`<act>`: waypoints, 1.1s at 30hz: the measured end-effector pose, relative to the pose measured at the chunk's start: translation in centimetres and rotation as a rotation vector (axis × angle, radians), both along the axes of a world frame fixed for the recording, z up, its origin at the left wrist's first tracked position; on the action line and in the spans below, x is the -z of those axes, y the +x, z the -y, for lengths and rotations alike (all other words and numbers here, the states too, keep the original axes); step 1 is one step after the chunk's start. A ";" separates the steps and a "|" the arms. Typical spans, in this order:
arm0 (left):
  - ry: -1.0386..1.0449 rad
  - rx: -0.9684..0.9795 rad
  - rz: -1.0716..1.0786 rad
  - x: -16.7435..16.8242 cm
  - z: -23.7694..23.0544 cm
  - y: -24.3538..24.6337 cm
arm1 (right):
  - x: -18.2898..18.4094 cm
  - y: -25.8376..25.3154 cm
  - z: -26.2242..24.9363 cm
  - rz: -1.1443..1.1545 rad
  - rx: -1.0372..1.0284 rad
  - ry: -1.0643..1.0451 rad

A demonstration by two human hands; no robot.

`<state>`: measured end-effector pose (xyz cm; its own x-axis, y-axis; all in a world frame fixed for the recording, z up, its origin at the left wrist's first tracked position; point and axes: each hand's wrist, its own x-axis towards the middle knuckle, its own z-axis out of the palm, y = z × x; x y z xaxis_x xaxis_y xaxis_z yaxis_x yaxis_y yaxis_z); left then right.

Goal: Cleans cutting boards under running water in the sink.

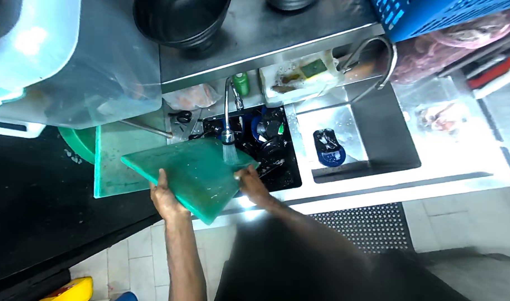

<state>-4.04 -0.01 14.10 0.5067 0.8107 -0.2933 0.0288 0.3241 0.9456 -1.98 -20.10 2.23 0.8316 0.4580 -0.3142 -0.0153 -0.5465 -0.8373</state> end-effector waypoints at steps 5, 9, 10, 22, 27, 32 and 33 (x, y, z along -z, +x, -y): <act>0.035 0.022 -0.036 -0.3 -0.4 0.3 | -3.2 -0.7 -1.6 0.028 -0.064 0.263; 0.100 0.076 -0.089 -0.6 1.3 -1.1 | 6.6 3.8 -1.1 -0.068 0.010 -0.035; 0.111 0.084 -0.086 -0.5 1.9 -1.3 | 8.5 4.9 -1.0 -0.090 0.040 -0.146; 0.096 0.177 0.000 1.5 1.3 -2.6 | -4.8 2.3 -13.4 0.322 -0.105 0.492; 0.158 0.104 -0.184 2.6 0.9 -4.6 | 7.4 10.0 -10.5 0.156 -0.078 -0.006; 0.126 0.049 -0.235 3.4 1.5 -5.4 | 6.3 9.5 -12.9 -0.061 0.044 -0.071; 0.117 0.026 -0.237 3.6 1.6 -5.3 | 5.2 8.3 -14.8 -0.017 0.011 0.007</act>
